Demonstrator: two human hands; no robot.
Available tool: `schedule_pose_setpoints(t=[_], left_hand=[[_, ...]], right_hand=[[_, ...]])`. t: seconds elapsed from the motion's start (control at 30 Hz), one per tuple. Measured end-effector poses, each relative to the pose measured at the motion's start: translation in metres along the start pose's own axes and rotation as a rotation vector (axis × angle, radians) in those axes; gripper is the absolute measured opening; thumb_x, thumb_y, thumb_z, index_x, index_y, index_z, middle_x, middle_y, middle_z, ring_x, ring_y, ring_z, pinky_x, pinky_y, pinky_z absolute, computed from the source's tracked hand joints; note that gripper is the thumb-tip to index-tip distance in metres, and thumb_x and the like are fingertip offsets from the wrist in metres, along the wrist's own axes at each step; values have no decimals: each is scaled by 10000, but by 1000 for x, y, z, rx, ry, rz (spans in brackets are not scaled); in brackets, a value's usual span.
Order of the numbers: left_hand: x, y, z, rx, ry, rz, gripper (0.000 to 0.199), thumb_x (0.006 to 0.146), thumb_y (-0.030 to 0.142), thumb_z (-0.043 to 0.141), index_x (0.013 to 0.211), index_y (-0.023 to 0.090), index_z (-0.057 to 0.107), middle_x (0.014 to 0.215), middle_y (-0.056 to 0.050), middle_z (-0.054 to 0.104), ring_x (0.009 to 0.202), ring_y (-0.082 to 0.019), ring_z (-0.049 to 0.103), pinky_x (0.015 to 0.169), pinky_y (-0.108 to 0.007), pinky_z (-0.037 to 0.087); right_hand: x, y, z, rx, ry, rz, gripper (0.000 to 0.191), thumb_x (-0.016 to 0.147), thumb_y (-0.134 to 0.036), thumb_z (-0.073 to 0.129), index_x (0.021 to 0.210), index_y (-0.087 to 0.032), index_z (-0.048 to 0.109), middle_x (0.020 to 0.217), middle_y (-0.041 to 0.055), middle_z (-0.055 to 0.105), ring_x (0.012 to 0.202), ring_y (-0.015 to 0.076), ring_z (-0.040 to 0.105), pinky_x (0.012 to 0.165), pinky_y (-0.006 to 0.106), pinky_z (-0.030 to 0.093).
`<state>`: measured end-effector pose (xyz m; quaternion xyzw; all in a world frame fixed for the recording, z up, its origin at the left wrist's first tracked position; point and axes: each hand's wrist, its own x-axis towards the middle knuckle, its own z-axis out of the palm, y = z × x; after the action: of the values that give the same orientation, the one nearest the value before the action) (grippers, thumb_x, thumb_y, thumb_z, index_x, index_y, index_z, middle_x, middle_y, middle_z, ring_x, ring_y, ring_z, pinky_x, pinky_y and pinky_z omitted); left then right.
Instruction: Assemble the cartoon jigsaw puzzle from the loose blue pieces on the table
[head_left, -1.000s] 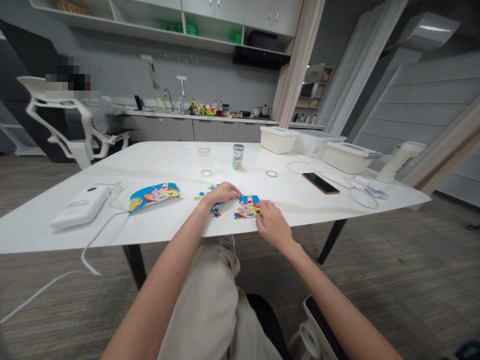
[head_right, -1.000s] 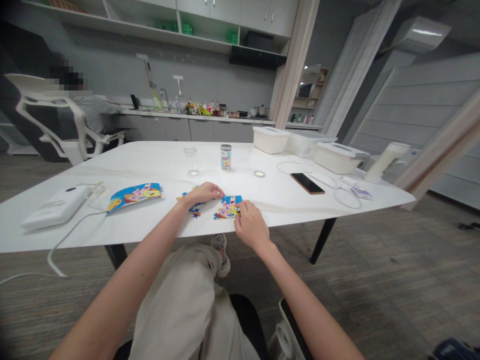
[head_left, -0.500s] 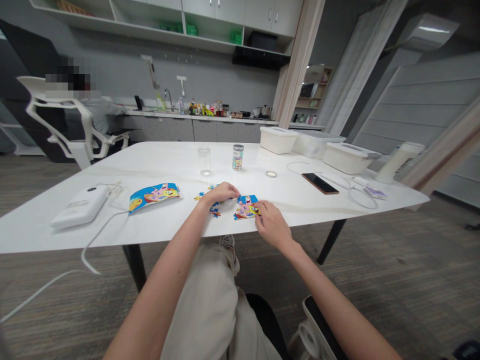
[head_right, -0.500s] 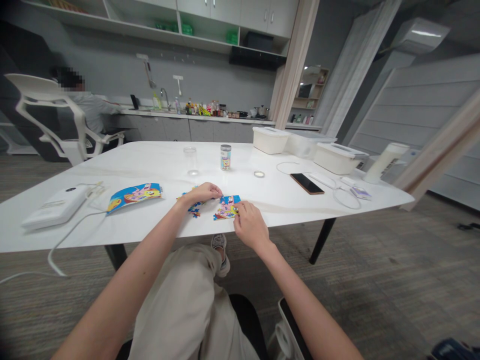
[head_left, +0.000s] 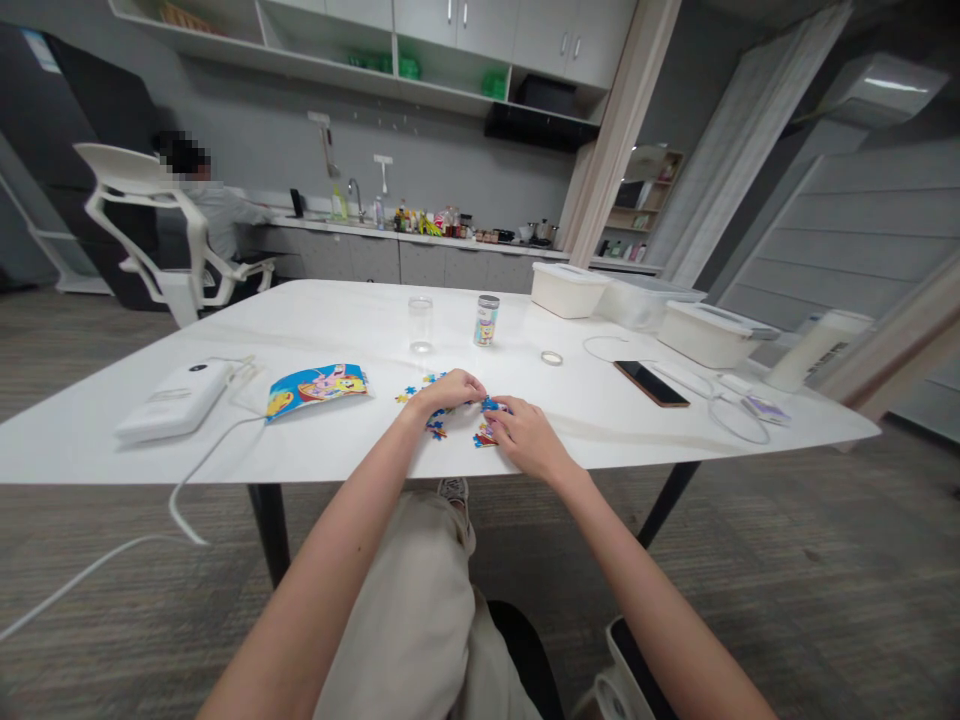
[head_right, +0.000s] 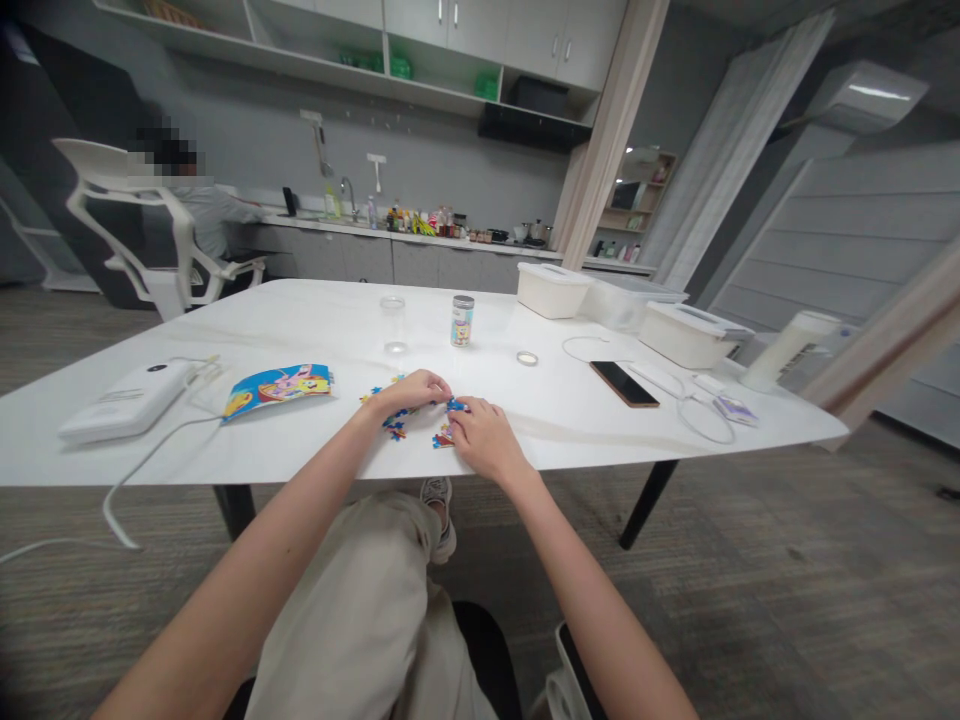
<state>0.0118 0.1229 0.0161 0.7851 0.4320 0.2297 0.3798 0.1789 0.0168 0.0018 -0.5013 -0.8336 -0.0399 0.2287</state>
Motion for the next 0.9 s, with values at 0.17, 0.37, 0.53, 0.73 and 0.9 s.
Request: schedule_pose_setpoints(t=[0.17,0.37,0.53,0.73,0.9], left_hand=[[2,-3,0,-5,57,-7,173,614,225,546,679,122,670,570,10,579,550,-111,472,523,-218,340],[-8,1,-3,148,60,-25,159,659,205,570,706,119,694,584,-1,597,560,-117,497,515,-214,347],[-17,6,-6,389,128,73,257,773,256,557,890,123,743,713,-45,669,648,-151,568,604,-229,400],[-25,-4,-13,642,103,218,258,854,292,557,996,189,745,748,-62,692,730,-181,623,695,-245,421],[-29,-7,-17,650,77,207,261,871,264,545,1027,221,751,817,-75,725,773,-191,649,702,-245,426]], right_hand=[[-5,3,5,40,-4,13,281,921,-203,461,1105,-183,673,1273,105,594,1157,240,541,976,428,424],[-4,6,7,87,-3,11,292,919,-182,455,1118,-175,668,1260,112,601,1163,224,543,1000,408,422],[-4,8,9,90,-2,11,306,914,-163,449,1129,-167,666,1255,117,600,1177,225,537,1008,408,424],[-5,10,12,76,-1,15,306,908,-150,455,1133,-179,661,1241,113,602,1147,215,547,1000,406,424],[-5,10,11,70,7,45,312,900,-135,451,1130,-160,660,1235,118,604,1153,226,540,1007,412,415]])
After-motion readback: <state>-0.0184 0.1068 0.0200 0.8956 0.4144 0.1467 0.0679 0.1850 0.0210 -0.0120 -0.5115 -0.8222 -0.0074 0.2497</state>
